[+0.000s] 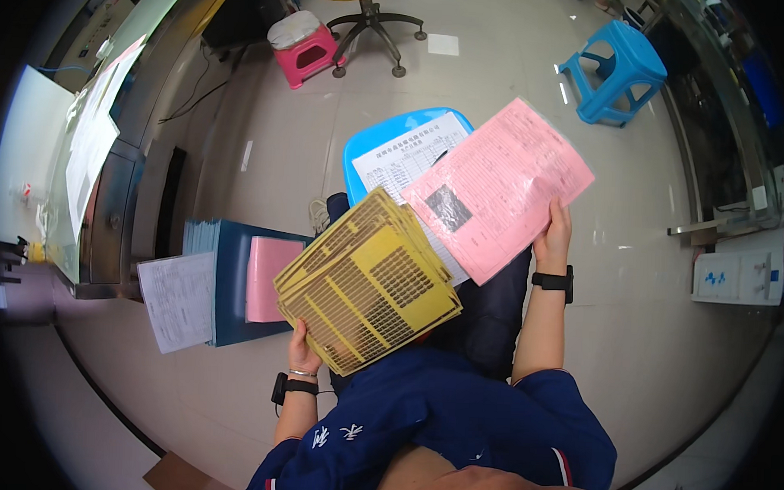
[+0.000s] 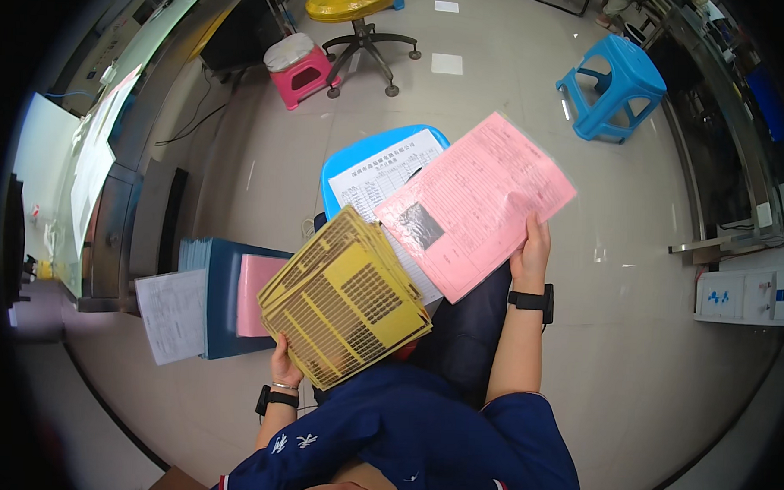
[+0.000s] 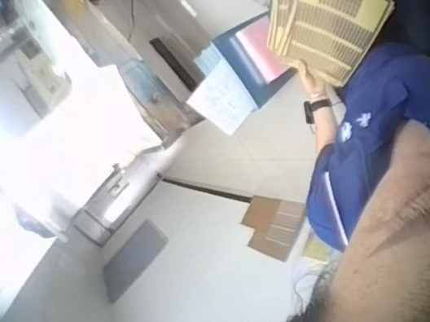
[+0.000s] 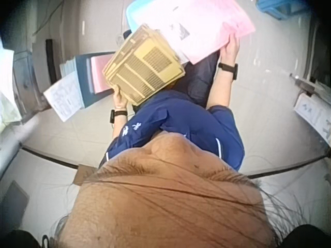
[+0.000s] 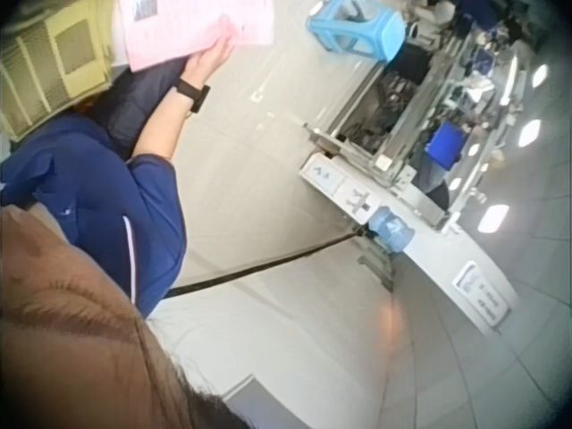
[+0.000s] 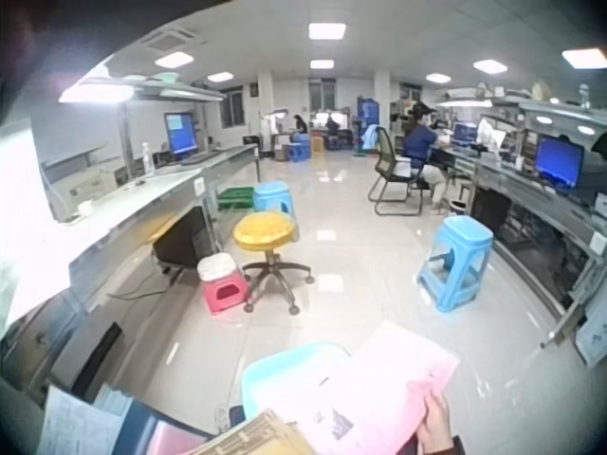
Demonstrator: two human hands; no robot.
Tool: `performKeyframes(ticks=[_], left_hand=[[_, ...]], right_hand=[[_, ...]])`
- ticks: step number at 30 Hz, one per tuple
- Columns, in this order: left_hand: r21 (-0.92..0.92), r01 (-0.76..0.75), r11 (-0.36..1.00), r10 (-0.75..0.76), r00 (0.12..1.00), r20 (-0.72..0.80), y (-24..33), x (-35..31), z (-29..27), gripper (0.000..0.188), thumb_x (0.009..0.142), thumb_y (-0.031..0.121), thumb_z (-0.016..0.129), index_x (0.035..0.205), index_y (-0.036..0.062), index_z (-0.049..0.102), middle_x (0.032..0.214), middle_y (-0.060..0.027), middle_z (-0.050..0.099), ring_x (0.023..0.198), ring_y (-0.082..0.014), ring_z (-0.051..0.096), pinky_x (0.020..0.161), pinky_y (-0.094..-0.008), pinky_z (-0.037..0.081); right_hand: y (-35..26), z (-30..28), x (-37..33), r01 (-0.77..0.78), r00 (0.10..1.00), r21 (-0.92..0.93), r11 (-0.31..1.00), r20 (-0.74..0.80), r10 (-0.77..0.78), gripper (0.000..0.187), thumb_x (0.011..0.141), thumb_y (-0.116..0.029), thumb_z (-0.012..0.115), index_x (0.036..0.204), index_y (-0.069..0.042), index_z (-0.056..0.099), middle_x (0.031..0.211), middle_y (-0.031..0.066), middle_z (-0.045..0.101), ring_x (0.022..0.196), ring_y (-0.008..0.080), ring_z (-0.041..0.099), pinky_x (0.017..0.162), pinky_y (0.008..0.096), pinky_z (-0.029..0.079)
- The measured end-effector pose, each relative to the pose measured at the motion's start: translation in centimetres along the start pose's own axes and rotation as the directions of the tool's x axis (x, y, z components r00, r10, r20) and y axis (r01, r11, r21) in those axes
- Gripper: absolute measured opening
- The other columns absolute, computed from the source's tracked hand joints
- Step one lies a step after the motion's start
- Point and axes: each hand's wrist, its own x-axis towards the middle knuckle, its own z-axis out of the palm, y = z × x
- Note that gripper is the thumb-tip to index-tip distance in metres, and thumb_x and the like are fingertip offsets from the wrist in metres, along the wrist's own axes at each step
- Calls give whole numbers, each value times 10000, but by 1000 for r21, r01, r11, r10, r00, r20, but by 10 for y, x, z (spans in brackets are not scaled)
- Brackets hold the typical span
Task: Manually inspecting and sorting thin gold-colored metal sheets or lead frames at a workstation.
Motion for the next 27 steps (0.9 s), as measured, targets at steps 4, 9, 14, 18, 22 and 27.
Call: performKeyframes(ticks=[4,9,14,18,22,27], left_hand=[[-82,-26,996,27,1000,8,-7,-3,-2,439,914,324,512,1249,47,454,1243,-116,513,1146,-269,493,969,-426,403],[-140,-94,986,100,994,33,-14,-5,1,449,918,340,499,1259,53,448,1262,-110,499,1160,-273,480,982,-432,387],[-127,-147,981,154,987,43,-12,-4,7,438,925,334,487,1272,70,444,1271,-101,495,1172,-269,467,990,-432,376],[-100,-177,979,182,983,38,-14,-2,14,440,934,350,462,1271,67,452,1286,-117,482,1178,-287,459,1002,-452,357],[-185,-167,968,184,980,74,-12,-1,22,412,942,330,451,1259,67,469,1284,-113,487,1178,-280,462,1001,-451,360],[-193,-160,968,182,978,103,-10,0,35,388,940,319,460,1239,73,496,1275,-110,500,1176,-273,469,1000,-444,367]], right_hand=[[-1,2,0,9,1000,-17,1000,-11,-10,380,937,-135,473,1264,51,419,1264,129,484,1156,217,471,984,339,379],[2,-1,5,14,1000,-17,1000,-27,-14,356,931,-121,480,1247,38,442,1246,122,501,1140,206,481,973,326,382],[-2,5,4,15,1000,-88,996,-24,-17,348,929,-121,485,1238,37,449,1225,111,516,1112,191,497,957,314,393],[-5,2,5,-12,1000,-183,983,26,17,340,938,-135,477,1232,35,454,1204,103,528,1090,175,509,934,302,404],[-4,7,-3,-25,999,-241,970,39,36,338,946,-151,467,1230,32,456,1198,104,530,1070,169,518,920,296,410],[3,-2,-1,34,995,-331,943,97,-2,329,950,-180,469,1201,32,477,1159,90,550,1030,142,522,890,279,413]])
